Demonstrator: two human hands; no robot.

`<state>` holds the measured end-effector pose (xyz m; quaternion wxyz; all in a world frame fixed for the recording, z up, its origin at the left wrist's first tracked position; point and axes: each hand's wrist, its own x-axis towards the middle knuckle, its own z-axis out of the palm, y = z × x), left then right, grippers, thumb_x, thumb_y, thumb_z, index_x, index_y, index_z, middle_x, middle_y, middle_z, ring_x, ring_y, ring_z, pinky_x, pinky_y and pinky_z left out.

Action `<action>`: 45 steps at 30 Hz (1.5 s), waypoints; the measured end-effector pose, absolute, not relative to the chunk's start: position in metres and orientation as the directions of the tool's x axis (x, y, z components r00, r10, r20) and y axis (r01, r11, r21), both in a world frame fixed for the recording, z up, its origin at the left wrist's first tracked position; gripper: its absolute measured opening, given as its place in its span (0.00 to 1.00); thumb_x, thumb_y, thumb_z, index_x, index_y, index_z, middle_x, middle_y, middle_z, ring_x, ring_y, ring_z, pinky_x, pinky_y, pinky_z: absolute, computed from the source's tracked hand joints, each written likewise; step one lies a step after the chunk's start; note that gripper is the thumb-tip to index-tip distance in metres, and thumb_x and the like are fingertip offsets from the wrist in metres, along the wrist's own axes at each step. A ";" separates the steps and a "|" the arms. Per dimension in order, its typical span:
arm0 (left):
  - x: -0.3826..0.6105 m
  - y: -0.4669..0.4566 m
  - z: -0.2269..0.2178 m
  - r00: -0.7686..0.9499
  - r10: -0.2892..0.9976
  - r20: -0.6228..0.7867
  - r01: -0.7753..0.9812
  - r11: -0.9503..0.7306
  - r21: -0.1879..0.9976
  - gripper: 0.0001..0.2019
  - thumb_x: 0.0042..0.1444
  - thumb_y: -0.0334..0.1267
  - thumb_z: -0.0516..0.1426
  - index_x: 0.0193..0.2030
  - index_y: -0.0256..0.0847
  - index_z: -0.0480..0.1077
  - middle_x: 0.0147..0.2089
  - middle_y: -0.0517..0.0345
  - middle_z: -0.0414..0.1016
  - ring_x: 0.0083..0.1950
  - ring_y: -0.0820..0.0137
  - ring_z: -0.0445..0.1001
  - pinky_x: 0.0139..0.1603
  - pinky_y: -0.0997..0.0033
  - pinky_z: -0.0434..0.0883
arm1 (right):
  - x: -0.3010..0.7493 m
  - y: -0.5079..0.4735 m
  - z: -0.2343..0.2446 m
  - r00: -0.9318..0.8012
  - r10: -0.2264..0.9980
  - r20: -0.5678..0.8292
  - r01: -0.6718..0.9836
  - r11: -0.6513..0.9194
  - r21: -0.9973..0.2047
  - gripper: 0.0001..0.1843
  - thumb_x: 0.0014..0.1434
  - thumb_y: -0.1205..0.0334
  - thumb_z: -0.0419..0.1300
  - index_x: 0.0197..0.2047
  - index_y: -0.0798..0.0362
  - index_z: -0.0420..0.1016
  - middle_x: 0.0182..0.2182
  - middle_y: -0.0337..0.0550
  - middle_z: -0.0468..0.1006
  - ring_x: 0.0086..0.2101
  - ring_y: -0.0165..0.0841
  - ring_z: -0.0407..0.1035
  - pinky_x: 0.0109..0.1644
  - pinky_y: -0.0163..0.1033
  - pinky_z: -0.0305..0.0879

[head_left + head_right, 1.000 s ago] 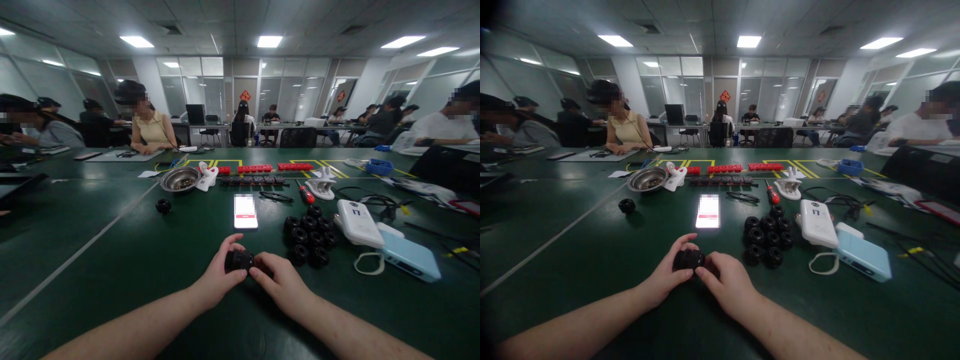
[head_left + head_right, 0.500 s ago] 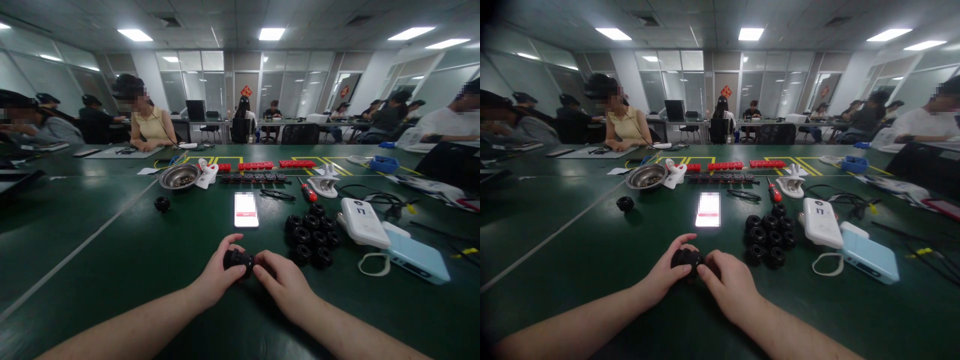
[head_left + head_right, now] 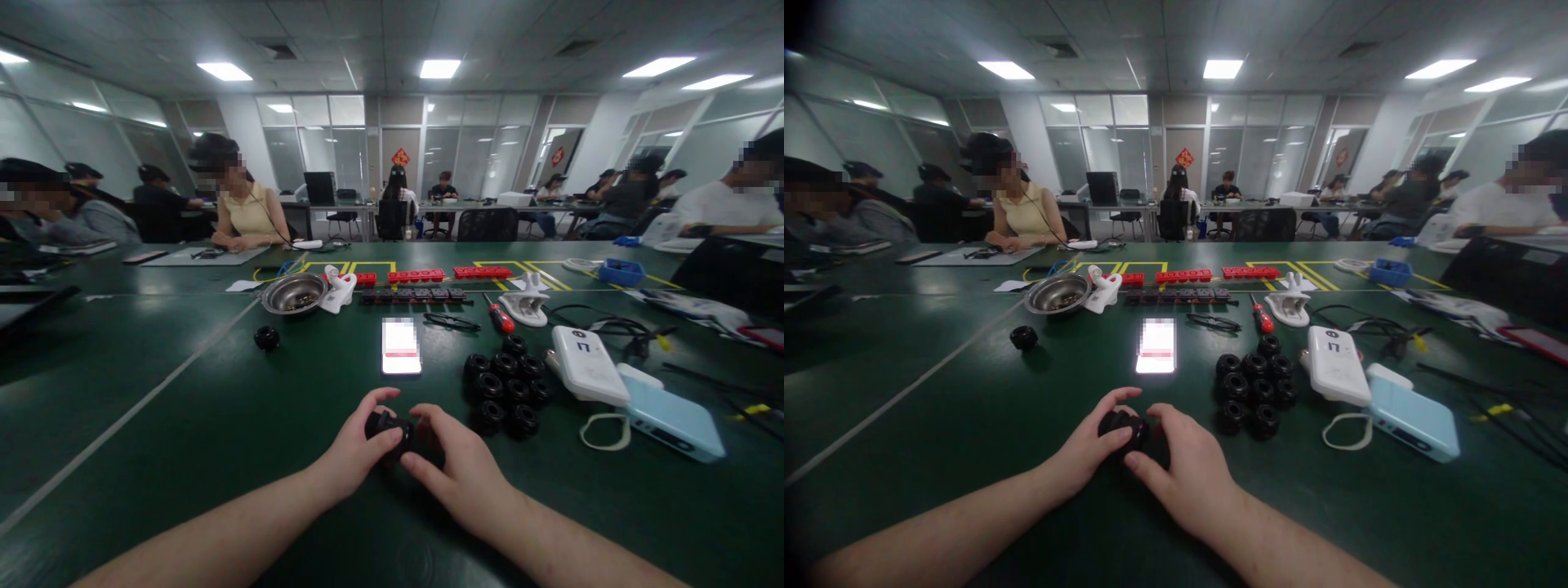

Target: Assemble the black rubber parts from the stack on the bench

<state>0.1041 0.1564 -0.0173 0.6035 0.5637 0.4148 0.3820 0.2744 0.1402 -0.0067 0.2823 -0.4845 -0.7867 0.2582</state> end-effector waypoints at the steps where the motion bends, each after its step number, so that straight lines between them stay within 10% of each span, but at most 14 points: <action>1: 0.104 0.156 -0.017 0.365 0.929 -0.052 -0.014 0.061 0.998 0.24 0.46 0.40 0.55 0.51 0.44 0.53 0.36 0.59 0.63 0.37 0.67 0.67 0.37 0.67 0.65 | 0.274 0.141 -0.007 -0.357 0.919 0.166 0.632 0.369 -0.682 0.18 0.52 0.56 0.55 0.46 0.51 0.62 0.34 0.41 0.71 0.34 0.34 0.64 0.36 0.37 0.59; 6: 0.101 0.155 -0.019 0.400 0.915 0.050 -0.004 -0.052 0.999 0.27 0.45 0.36 0.56 0.53 0.43 0.52 0.41 0.57 0.63 0.44 0.65 0.64 0.48 0.62 0.59 | 0.274 0.148 -0.012 -0.422 0.900 0.109 0.645 0.383 -0.662 0.10 0.56 0.57 0.51 0.31 0.53 0.67 0.25 0.39 0.69 0.28 0.31 0.62 0.29 0.34 0.57; 10: 0.102 0.157 -0.019 0.407 0.913 0.039 0.027 -0.055 0.998 0.28 0.46 0.38 0.56 0.54 0.42 0.51 0.43 0.55 0.63 0.46 0.63 0.64 0.49 0.60 0.58 | 0.273 0.149 -0.012 -0.438 0.888 0.142 0.618 0.412 -0.670 0.09 0.52 0.59 0.56 0.37 0.53 0.68 0.29 0.40 0.71 0.30 0.32 0.63 0.32 0.35 0.58; 18: 0.106 0.156 -0.014 0.373 0.921 -0.110 0.056 0.096 0.994 0.24 0.47 0.44 0.54 0.51 0.42 0.53 0.35 0.58 0.61 0.32 0.69 0.66 0.29 0.69 0.65 | 0.275 0.143 -0.008 -0.421 0.876 0.233 0.591 0.461 -0.662 0.20 0.48 0.60 0.60 0.45 0.52 0.64 0.38 0.43 0.71 0.38 0.35 0.64 0.41 0.40 0.60; 27: 0.102 0.151 -0.020 0.415 0.901 0.126 -0.049 -0.117 0.992 0.29 0.44 0.39 0.57 0.53 0.43 0.51 0.43 0.56 0.61 0.45 0.65 0.63 0.47 0.63 0.59 | 0.273 0.145 -0.009 -0.449 0.878 0.169 0.602 0.436 -0.668 0.11 0.52 0.58 0.56 0.38 0.53 0.67 0.29 0.40 0.71 0.30 0.32 0.64 0.32 0.35 0.59; 36: 0.105 0.159 -0.023 0.408 0.903 -0.135 0.075 0.115 0.991 0.17 0.50 0.47 0.51 0.44 0.41 0.57 0.31 0.60 0.64 0.24 0.75 0.64 0.20 0.77 0.59 | 0.275 0.143 -0.010 -0.465 0.846 0.263 0.559 0.510 -0.654 0.22 0.47 0.61 0.60 0.46 0.52 0.63 0.39 0.44 0.71 0.38 0.35 0.65 0.42 0.41 0.61; 45: 0.105 0.152 -0.020 0.408 0.912 -0.036 -0.070 0.070 0.995 0.25 0.45 0.42 0.56 0.50 0.43 0.53 0.38 0.59 0.62 0.38 0.68 0.66 0.36 0.68 0.64 | 0.275 0.140 -0.004 -0.466 0.871 0.154 0.576 0.431 -0.695 0.12 0.52 0.60 0.55 0.41 0.52 0.65 0.29 0.40 0.71 0.30 0.31 0.65 0.32 0.35 0.60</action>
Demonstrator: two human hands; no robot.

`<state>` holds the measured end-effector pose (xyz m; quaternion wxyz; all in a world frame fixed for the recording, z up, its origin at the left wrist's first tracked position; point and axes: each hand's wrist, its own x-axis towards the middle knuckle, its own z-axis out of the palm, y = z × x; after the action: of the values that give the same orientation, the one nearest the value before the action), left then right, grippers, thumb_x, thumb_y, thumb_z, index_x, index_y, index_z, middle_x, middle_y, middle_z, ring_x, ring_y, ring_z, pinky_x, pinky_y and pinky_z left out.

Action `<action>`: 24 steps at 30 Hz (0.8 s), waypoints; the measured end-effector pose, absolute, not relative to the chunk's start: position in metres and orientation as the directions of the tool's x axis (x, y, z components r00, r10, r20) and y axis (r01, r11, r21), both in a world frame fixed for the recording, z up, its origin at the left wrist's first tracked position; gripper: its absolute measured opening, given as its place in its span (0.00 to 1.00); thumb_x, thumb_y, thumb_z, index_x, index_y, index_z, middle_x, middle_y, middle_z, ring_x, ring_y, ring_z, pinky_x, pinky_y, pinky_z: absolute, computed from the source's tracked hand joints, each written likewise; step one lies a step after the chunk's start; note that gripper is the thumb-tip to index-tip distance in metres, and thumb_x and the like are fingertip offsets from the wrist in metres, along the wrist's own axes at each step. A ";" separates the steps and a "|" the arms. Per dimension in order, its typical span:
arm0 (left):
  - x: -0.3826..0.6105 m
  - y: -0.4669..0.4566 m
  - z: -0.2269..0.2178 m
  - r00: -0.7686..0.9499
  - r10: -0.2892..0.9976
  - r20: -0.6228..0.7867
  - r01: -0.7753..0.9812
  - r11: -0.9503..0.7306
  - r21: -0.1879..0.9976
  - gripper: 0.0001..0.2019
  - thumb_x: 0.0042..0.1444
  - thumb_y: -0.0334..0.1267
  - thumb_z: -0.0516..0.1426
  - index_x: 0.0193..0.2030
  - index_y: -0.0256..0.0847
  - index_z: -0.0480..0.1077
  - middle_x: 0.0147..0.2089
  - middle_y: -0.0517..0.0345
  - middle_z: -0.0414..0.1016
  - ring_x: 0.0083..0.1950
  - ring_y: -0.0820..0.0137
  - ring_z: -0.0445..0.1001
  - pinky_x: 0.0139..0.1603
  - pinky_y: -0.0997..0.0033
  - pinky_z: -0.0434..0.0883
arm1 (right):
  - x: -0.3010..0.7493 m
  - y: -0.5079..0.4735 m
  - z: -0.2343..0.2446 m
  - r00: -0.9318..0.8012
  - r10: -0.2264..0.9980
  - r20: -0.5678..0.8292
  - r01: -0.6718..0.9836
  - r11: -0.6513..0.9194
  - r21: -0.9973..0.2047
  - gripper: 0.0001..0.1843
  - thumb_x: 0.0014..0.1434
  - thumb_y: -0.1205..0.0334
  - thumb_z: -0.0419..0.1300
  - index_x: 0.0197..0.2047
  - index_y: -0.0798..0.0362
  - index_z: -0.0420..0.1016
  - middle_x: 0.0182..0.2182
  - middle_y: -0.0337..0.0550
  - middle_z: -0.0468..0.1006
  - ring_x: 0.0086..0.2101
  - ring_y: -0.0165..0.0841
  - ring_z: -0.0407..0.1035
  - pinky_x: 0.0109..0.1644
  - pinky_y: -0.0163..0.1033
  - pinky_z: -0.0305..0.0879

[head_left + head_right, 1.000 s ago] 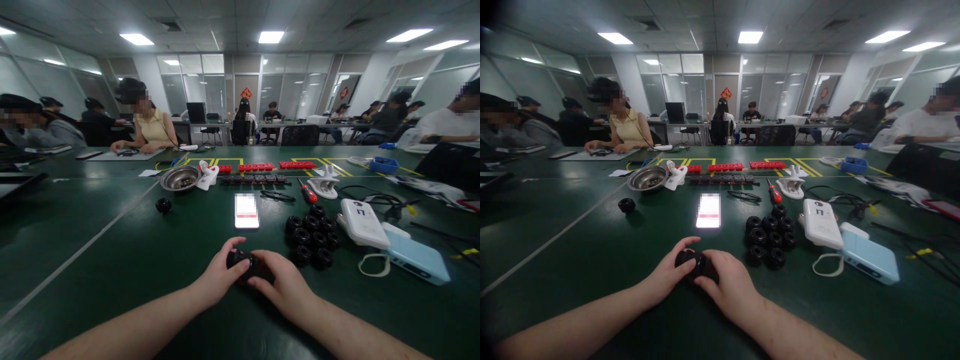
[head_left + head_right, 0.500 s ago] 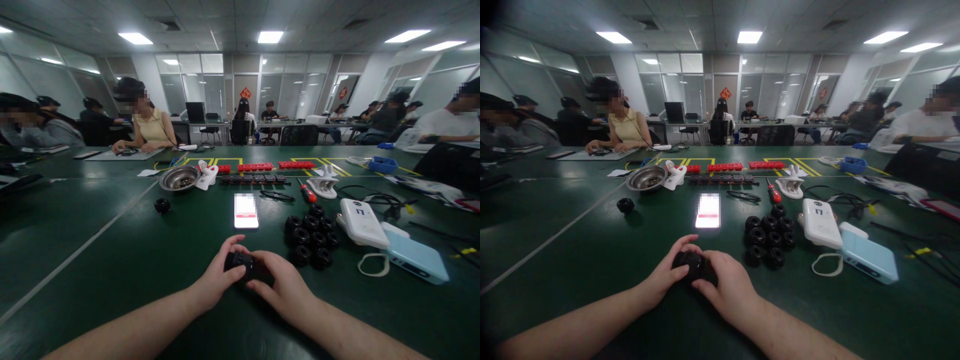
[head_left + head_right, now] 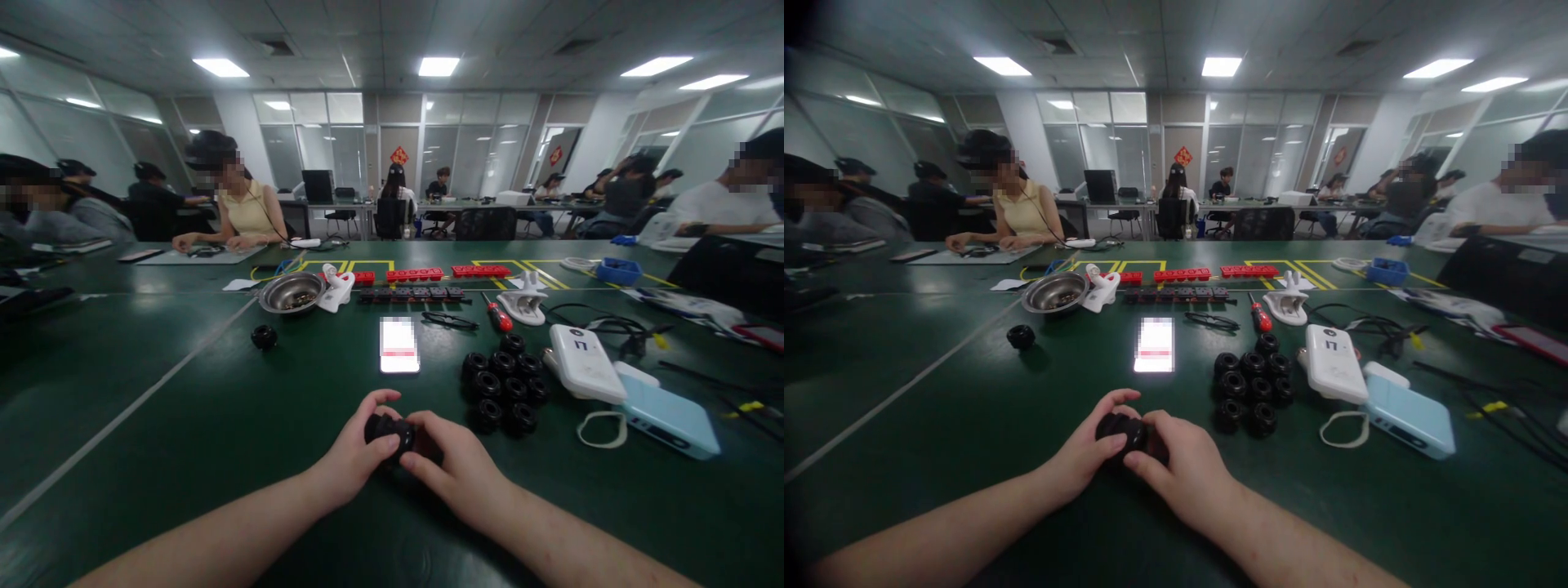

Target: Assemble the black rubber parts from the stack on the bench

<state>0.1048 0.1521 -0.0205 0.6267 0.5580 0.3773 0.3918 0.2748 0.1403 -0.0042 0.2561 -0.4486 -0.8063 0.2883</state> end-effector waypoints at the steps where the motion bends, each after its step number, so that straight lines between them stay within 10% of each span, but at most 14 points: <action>1: 0.104 0.152 -0.020 0.417 0.908 -0.020 -0.089 0.063 0.994 0.27 0.45 0.42 0.56 0.51 0.43 0.52 0.40 0.58 0.62 0.41 0.66 0.66 0.41 0.65 0.63 | 0.276 0.140 -0.004 -0.469 0.865 0.179 0.570 0.451 -0.687 0.13 0.52 0.59 0.56 0.42 0.53 0.65 0.31 0.40 0.72 0.31 0.32 0.65 0.33 0.36 0.61; 7: 0.094 0.159 -0.012 0.599 0.801 0.012 -0.057 0.028 0.998 0.37 0.44 0.36 0.57 0.59 0.46 0.42 0.54 0.53 0.58 0.54 0.61 0.60 0.55 0.57 0.54 | 0.280 0.144 -0.004 -0.478 0.802 0.359 0.516 0.587 -0.624 0.20 0.54 0.60 0.53 0.51 0.52 0.60 0.42 0.46 0.69 0.41 0.35 0.63 0.44 0.41 0.60; 14: 0.088 0.169 -0.020 0.580 0.814 0.024 0.538 -0.405 0.739 0.31 0.45 0.45 0.57 0.57 0.46 0.54 0.61 0.52 0.53 0.62 0.59 0.45 0.60 0.49 0.35 | 0.281 0.151 -0.006 -0.493 0.810 0.317 0.614 0.582 -0.534 0.20 0.55 0.61 0.51 0.51 0.51 0.61 0.39 0.46 0.68 0.39 0.36 0.63 0.42 0.41 0.62; 20: 0.099 0.160 -0.019 0.588 0.809 0.008 0.666 -0.491 0.561 0.34 0.46 0.49 0.54 0.59 0.41 0.51 0.62 0.46 0.47 0.63 0.58 0.43 0.59 0.50 0.38 | 0.279 0.149 0.003 -0.627 0.755 0.191 0.582 0.617 -0.529 0.24 0.54 0.59 0.54 0.54 0.52 0.58 0.44 0.47 0.70 0.42 0.36 0.64 0.46 0.40 0.60; 24: 0.093 0.145 0.020 0.475 0.879 -0.047 0.768 -0.388 0.509 0.27 0.38 0.47 0.59 0.47 0.35 0.68 0.53 0.39 0.65 0.56 0.48 0.57 0.56 0.47 0.45 | 0.264 0.144 0.005 -0.611 0.773 0.172 0.579 0.585 -0.568 0.23 0.51 0.61 0.57 0.51 0.54 0.62 0.41 0.47 0.72 0.40 0.35 0.66 0.44 0.37 0.61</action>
<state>0.0935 0.1446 0.0203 0.2387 0.8249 0.4991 0.1160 0.2636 0.1439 0.0054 0.2053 -0.3903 -0.8661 0.2353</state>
